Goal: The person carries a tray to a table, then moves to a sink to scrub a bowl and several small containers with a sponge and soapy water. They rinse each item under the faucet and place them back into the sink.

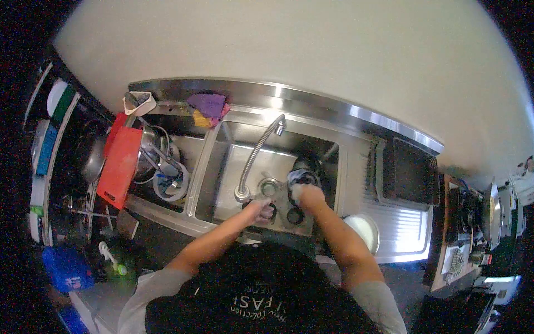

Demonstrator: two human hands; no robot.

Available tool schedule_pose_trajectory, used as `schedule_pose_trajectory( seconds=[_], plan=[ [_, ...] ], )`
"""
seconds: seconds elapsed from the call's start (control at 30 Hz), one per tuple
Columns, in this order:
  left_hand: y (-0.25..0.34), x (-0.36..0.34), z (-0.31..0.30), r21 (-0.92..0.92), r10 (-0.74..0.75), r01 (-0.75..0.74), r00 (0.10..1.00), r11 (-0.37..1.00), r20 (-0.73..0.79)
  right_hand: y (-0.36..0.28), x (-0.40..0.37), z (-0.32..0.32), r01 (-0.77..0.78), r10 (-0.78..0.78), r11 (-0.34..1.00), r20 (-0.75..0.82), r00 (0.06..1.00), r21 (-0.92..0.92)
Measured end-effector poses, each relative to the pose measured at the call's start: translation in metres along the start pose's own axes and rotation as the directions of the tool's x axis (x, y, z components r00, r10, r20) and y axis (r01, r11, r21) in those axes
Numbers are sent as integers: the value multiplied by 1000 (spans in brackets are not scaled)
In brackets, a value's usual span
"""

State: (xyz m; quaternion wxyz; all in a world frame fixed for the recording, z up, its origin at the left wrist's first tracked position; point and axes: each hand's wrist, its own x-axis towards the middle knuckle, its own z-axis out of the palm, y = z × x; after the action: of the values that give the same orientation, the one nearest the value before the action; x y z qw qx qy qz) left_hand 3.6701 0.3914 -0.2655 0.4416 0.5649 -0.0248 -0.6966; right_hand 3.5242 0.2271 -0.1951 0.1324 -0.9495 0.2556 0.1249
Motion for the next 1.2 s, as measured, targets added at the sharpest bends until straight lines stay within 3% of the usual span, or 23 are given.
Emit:
schedule_pose_trajectory(
  seconds=[0.07,0.17,0.23,0.27,0.33,0.37,0.43,0.47,0.53,0.57,0.63,0.7,0.8,0.87,0.93,0.97,1.03,1.07,1.13,1.17,1.2],
  plan=[
    [-9,-5,-27,22,2,-4,997,1000,74,20,25,12,-114,113,993,-31,993,-44],
    [-23,9,-68,57,29,-25,996,998,-82,26,43,1,-233,232,972,-21,972,-40],
    [-26,20,-93,29,119,-115,961,993,-250,50,66,32,-158,145,984,-139,980,-86],
    [-19,21,-99,123,167,-139,951,983,-259,52,72,36,-168,152,982,-164,975,-86],
    [9,31,-107,315,250,-167,936,934,-247,49,82,47,-210,195,976,-203,959,-53],
    [16,55,-119,552,388,-256,912,793,-134,50,85,53,-246,236,969,-218,947,-20],
    [47,76,-118,585,485,-390,875,711,-6,48,89,52,-348,356,934,-230,906,79],
    [73,66,-102,404,480,-430,877,807,-25,49,90,53,-302,333,942,-284,899,146],
    [117,77,-72,459,591,-511,806,726,-37,54,90,52,-206,305,940,-396,866,273],
    [128,98,-61,512,709,-589,703,626,-57,49,87,40,-195,262,961,-425,867,196],
    [152,121,-36,593,824,-646,564,480,-52,39,60,11,-65,201,967,-579,790,247],
    [183,112,-3,645,848,-644,530,411,-11,52,34,14,36,177,961,-706,685,276],
    [196,128,21,636,874,-632,463,443,-149,12,-49,-48,2,396,859,-666,632,512],
    [189,158,16,617,887,-663,441,424,-136,19,-100,-43,-108,508,818,-622,595,565],
    [185,174,7,557,825,-638,538,532,-173,13,-139,-45,-289,706,679,-494,507,675],
    [188,171,3,325,717,-644,663,692,-215,10,-156,-42,-364,788,592,-421,450,719],
    [194,161,-9,-177,452,-480,874,859,-179,25,-186,-8,-458,840,528,-359,408,715],
    [196,158,-24,-277,433,-438,898,855,-82,35,-197,12,-501,861,496,-327,390,709],
    [194,160,-54,-463,408,-318,907,828,106,42,-208,33,-570,815,568,-313,487,593],
    [187,170,-63,-385,461,-425,887,819,2,40,-208,33,-581,795,597,-312,520,553],
    [177,172,-71,-362,426,-422,902,831,-74,36,-205,32,-588,773,626,-306,556,512]
  ],
)
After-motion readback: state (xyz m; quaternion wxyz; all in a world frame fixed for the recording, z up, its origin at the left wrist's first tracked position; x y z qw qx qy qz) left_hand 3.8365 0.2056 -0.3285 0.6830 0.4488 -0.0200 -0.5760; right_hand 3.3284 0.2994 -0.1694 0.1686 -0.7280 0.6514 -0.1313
